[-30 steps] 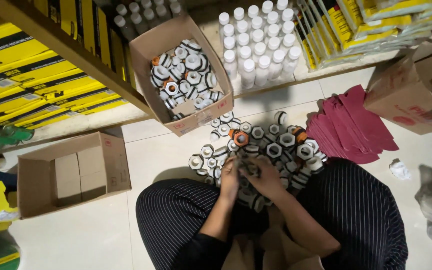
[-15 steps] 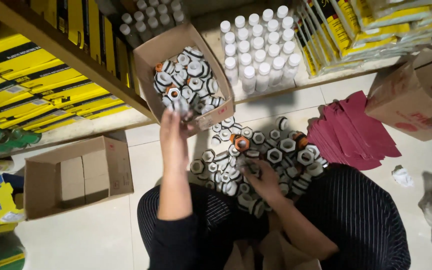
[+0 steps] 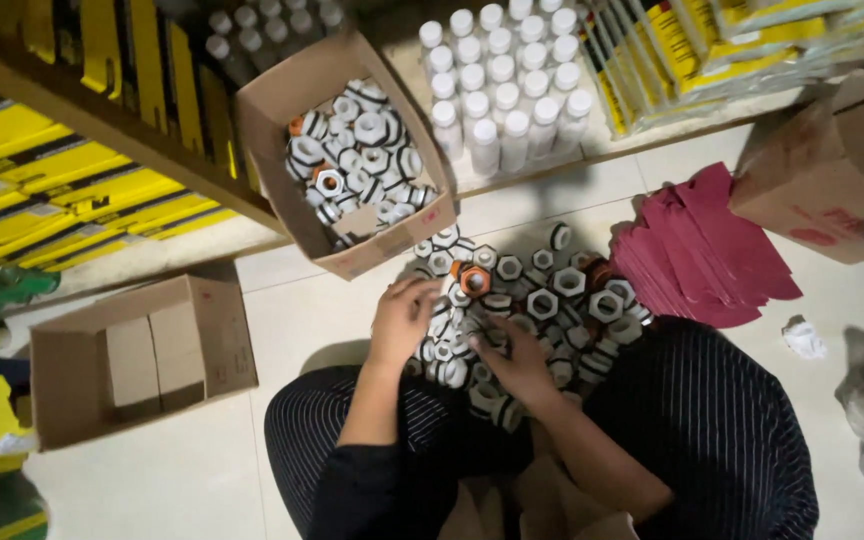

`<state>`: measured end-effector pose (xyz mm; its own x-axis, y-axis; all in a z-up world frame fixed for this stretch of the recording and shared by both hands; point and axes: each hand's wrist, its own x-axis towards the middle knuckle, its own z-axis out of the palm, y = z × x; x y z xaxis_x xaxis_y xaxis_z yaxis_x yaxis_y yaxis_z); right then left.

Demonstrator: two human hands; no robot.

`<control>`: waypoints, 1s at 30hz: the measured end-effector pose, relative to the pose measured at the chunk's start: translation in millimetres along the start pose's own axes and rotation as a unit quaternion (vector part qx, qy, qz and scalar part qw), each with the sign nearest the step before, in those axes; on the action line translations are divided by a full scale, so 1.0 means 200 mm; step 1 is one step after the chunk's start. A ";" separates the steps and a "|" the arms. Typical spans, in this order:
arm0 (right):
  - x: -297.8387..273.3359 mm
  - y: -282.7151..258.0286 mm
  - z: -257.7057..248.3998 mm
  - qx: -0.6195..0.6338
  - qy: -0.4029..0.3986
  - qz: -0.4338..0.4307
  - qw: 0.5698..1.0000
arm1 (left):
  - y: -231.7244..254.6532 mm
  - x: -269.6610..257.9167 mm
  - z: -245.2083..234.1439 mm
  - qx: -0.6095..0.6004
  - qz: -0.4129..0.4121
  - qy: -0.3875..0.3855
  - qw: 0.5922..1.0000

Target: The person sits on the floor and scrubs white and orange pipe fittings with a grey cloth. They handle the fittings one by one, wiping them down and placing them into a cardboard box.

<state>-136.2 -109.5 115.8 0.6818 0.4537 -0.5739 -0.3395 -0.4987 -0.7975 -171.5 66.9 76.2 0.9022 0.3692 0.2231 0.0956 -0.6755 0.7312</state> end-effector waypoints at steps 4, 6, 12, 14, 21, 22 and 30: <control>-0.04 -0.06 -0.01 0.010 -0.005 -0.022 1.000 | 0.01 0.03 0.05 0.210 -0.187 -0.288 0.915; -0.01 -0.04 -0.02 0.020 -0.008 -0.021 1.000 | -0.20 -0.01 0.21 0.270 -0.232 -0.376 0.856; -0.02 -0.02 -0.03 0.006 -0.019 -0.022 1.000 | -0.29 -0.03 0.30 0.365 -0.136 -0.332 0.859; 0.01 0.02 -0.02 -0.004 -0.018 -0.016 1.000 | -0.07 0.01 0.16 0.328 -0.155 -0.326 0.873; 0.02 0.02 -0.03 0.012 0.041 -0.022 0.999 | 0.42 -0.05 0.00 -0.052 -0.278 -0.261 0.923; 0.01 0.00 -0.03 0.013 0.041 -0.022 0.999 | 0.37 -0.09 0.08 -0.052 -0.277 -0.261 0.923; 0.06 0.15 0.00 -0.117 0.046 -0.052 0.991 | 0.37 -0.27 0.22 -0.254 -0.415 -0.080 0.870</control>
<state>-138.5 -119.4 84.5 0.7657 0.4473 -0.4622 -0.1119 -0.6150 -0.7805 -195.4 -31.4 90.5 0.6616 0.4743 -0.5807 0.5807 0.1658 0.7971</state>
